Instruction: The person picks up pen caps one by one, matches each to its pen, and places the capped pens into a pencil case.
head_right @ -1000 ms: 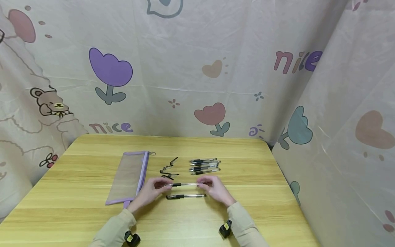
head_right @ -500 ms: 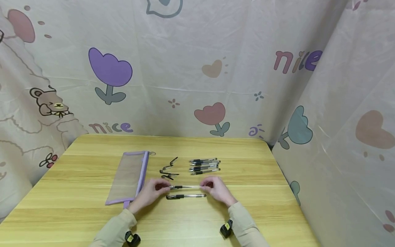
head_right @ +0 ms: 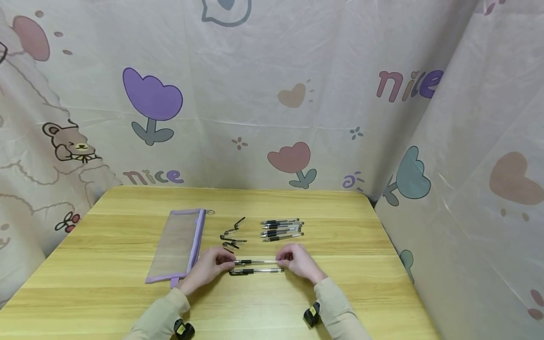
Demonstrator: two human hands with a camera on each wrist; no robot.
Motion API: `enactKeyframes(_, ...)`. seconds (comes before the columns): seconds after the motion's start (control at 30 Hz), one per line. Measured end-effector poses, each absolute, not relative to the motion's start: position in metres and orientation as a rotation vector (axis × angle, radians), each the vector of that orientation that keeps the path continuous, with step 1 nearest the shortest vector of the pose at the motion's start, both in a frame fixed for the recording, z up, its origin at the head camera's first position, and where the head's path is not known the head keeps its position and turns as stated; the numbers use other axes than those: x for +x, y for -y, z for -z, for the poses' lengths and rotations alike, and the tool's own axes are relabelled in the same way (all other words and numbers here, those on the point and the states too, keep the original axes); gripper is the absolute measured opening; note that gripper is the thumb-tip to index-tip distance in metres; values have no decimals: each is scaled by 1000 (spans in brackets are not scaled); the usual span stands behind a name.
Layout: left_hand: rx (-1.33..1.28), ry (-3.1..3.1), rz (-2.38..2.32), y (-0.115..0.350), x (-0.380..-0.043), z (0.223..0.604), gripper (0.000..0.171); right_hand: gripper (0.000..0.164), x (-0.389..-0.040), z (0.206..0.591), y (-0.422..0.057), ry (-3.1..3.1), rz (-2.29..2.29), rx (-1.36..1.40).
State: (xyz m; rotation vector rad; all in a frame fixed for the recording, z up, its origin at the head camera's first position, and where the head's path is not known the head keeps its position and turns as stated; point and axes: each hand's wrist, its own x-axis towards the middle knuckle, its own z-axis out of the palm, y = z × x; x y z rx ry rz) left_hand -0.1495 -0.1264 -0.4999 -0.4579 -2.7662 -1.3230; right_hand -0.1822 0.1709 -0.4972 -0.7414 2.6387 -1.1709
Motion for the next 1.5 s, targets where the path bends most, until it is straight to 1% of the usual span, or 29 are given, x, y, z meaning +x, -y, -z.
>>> enactKeyframes(0.47,-509,2756,1308,127,-149,501,9,10,-183,498,-173,-2648,1158,-770)
enactKeyframes(0.7,-473,2776,1312,127,-148,500,9,11,-182,496,-171,-2651,1120,-719)
enactKeyframes(1.07,-460,2784,1296,126,-147,501,9,10,-182,498,-172,-2651,1095,-745)
enactKeyframes(1.5,-450,2785,1304,127,-148,501,13,12,-183,497,-172,-2636,1123,-754)
